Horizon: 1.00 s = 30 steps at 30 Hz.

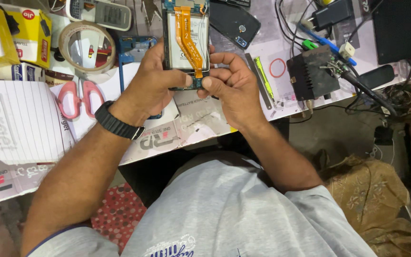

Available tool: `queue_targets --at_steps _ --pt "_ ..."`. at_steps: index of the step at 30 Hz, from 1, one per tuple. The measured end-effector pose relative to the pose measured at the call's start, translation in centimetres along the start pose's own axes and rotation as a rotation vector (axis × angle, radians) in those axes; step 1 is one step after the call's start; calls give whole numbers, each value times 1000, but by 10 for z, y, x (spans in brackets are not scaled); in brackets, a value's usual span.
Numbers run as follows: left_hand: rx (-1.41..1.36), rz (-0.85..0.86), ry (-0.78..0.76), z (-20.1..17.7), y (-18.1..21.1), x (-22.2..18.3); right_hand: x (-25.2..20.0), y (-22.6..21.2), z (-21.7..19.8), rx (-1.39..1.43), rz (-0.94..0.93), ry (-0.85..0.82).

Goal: The person disassembles a mobile phone using tweezers and a small screwdriver to disconnect internal components and ribbon cables on a workbench.

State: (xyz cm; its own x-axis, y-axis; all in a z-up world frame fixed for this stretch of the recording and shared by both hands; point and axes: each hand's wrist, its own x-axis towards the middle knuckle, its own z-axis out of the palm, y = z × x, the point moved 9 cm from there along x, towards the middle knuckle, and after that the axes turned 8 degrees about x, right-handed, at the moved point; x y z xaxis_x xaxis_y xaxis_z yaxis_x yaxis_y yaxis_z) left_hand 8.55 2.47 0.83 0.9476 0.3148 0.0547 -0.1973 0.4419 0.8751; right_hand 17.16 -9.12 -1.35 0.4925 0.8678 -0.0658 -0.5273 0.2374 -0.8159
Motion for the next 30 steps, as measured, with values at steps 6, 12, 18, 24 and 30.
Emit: queue_targets --at_steps 6,12,18,24,30 --pt "-78 -40 32 0 -4 3 -8 -17 12 -382 -175 -33" --pt "-94 -16 14 1 -1 3 -15 -46 28 -773 -403 -4" --pt "-63 -46 17 5 1 4 -26 -81 55 -1047 -715 -40" --pt "-52 -9 22 2 -3 3 -34 -89 79 -1198 -940 -183" --pt "-6 9 2 -1 -4 3 -33 -84 84 -1236 -939 -234"
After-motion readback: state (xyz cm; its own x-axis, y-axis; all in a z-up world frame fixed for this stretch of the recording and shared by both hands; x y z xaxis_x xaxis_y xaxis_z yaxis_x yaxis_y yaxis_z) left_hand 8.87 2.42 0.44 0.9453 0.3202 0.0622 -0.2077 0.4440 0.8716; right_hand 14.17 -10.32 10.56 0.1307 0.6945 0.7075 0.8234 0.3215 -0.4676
